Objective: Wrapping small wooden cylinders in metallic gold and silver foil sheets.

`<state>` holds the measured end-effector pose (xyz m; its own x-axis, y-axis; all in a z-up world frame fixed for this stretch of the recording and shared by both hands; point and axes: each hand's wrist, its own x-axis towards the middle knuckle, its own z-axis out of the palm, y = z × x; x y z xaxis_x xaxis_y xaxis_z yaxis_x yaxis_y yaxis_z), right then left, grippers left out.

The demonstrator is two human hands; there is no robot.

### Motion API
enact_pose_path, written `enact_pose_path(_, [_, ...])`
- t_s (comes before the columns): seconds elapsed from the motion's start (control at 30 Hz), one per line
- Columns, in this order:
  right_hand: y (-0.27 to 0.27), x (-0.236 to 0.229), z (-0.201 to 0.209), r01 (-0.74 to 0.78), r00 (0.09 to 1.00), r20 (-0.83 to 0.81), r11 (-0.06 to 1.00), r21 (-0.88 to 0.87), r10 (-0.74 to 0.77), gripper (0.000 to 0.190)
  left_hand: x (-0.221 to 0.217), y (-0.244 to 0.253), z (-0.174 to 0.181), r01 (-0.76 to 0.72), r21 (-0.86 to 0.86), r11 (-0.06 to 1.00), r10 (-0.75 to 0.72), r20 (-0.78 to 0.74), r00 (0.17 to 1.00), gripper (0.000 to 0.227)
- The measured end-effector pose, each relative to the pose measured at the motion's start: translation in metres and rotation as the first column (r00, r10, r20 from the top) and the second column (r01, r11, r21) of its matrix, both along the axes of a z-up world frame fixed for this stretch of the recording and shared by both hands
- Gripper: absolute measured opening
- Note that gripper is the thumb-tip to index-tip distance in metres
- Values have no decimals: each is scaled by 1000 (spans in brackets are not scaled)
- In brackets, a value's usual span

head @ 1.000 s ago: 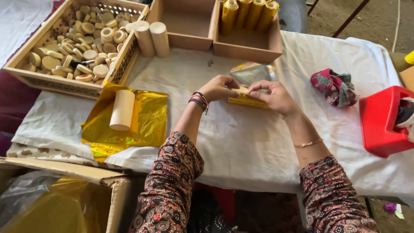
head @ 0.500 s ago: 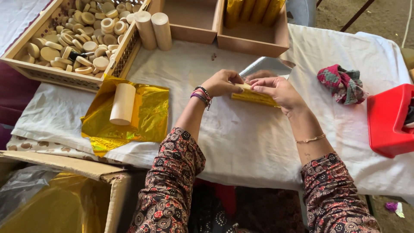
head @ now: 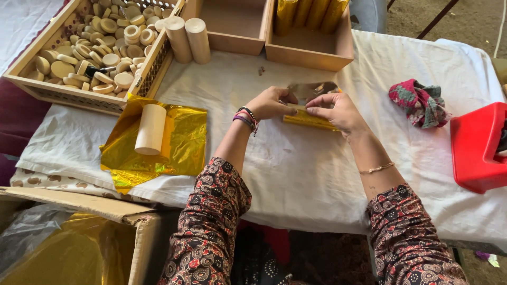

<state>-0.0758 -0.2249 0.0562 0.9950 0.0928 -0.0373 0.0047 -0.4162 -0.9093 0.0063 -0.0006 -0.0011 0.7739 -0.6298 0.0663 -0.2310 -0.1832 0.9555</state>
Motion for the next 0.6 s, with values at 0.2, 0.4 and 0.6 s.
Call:
enact_pose_path(0.2, [5, -3, 4, -11, 999, 34, 996, 83, 8, 13, 1, 0, -4, 8, -23, 1000, -9, -31, 999, 32])
enact_pose_path(0.4, [4, 1, -6, 64, 998, 0, 993, 95, -64, 14, 4, -1, -6, 15, -33, 999, -16, -27, 1000, 32])
enact_pose_path(0.6, [2, 3, -4, 47, 999, 7, 995, 87, -48, 15, 5, -2, -8, 25, -54, 998, -27, -50, 998, 33])
